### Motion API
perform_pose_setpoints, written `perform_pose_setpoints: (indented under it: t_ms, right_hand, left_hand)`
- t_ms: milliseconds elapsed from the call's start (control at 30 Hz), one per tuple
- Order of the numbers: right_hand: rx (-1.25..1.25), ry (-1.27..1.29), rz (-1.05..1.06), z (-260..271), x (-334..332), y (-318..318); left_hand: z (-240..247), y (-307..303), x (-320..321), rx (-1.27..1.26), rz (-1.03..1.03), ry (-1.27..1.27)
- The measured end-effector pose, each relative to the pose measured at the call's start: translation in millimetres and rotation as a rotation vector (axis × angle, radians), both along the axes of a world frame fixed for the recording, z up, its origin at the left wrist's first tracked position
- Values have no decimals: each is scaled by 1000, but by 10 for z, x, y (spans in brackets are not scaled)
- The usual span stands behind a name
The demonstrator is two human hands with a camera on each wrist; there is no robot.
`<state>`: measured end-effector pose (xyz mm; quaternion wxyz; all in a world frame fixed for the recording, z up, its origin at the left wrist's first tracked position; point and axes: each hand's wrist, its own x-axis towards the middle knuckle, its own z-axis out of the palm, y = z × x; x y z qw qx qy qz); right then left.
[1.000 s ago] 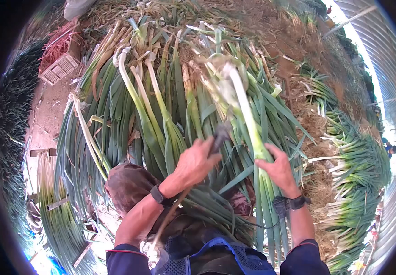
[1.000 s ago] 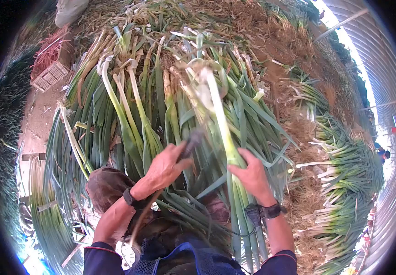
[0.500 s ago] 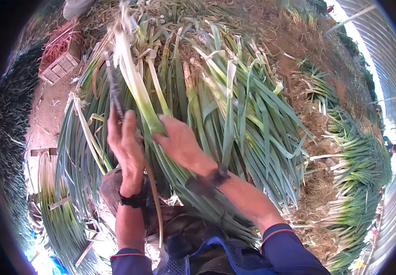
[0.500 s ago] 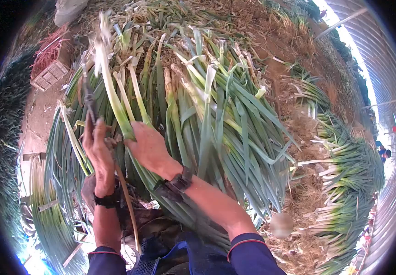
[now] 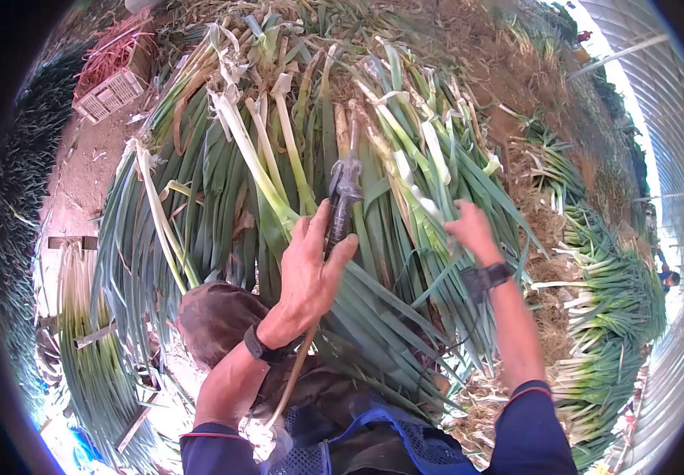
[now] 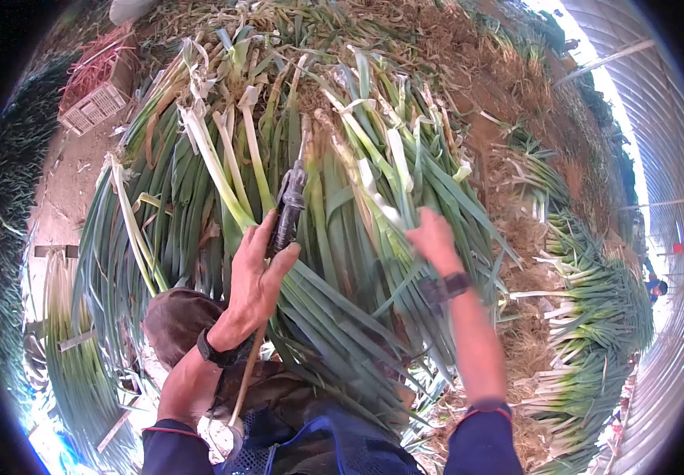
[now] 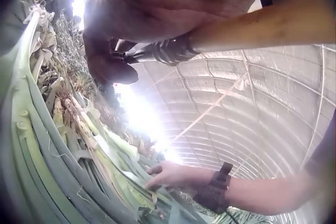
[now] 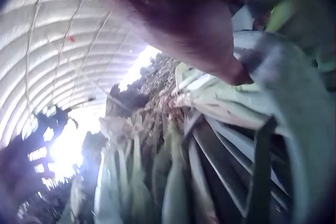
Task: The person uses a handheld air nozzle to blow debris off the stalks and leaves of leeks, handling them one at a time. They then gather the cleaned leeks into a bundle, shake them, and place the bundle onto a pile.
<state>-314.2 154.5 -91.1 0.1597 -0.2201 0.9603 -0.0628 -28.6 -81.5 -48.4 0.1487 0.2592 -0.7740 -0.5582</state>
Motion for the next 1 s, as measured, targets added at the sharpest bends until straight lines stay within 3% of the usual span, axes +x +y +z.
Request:
perform_pose_setpoints:
  t_ms: [33, 100, 167, 200, 233, 267, 333, 367, 400, 433, 467, 500, 533, 567, 600, 633, 667, 700, 767, 800, 867, 1000]
  right_hand:
    - [-93, -69, 7, 14, -186, 5]
    - [-100, -130, 48, 674, -350, -320]
    - [-55, 162, 206, 1138, -861, -586]
    - [-209, 157, 13, 1512, -1044, -797]
    - [-656, 107, 46, 1800, -1154, -903]
    - [-787, 546, 63, 2053, -1161, -1059]
    - [-841, 664, 120, 2168, -1003, -1205]
    - [-886, 788, 178, 2166, -870, -1278]
    - [-772, 481, 171, 2026, -531, -1294]
    - [-657, 495, 388, 1549, -462, -1169]
    - [-227, 171, 184, 1227, -116, -1134]
    - [-98, 201, 337, 782, 247, -1005]
    - [-20, 164, 362, -224, 157, -570]
    - [187, 284, 488, -290, 507, -486]
    - [183, 278, 490, -434, 580, -409]
    - [141, 470, 465, -660, 602, -301]
    - [99, 662, 436, -723, 633, -273]
    - [101, 661, 438, -750, 613, -239]
    - [181, 406, 364, -564, 590, -314]
    - [179, 412, 369, -464, 577, -345]
    - [95, 170, 265, -264, 559, -343]
    - [94, 20, 211, 179, 701, -373]
  left_hand:
    - [-3, -1, 3, 0, 1, -2]
    - [-13, 0, -1, 0, -8, -22]
    - [-21, 10, -7, 0, -19, -58]
    - [-25, 26, -14, 4, -26, -93]
    - [-36, 46, -18, 3, -28, -97]
    - [-51, 64, -18, 10, -31, -95]
    - [-84, 94, -16, 14, -29, -93]
    - [-104, 122, -16, 10, -33, -100]
    - [-123, 152, -18, 7, -34, -105]
    - [-131, 189, -18, 7, -32, -104]
    - [-134, 238, -18, -6, -62, -128]
    - [-142, 291, -14, -19, -90, -151]
    - [-186, 364, 1, -16, -96, -141]
    - [-201, 415, 23, -21, -92, -145]
    - [-216, 467, 52, -22, -132, -161]
    - [-235, 526, 85, -17, -175, -177]
    - [-260, 575, 114, 1, -203, -194]
    - [-276, 618, 143, 4, -202, -195]
    - [-280, 677, 189, 26, -276, -233]
    - [-261, 693, 198, 59, -293, -236]
    - [-210, 721, 214, 83, -309, -218]
    - [-216, 780, 219, 74, -334, -154]
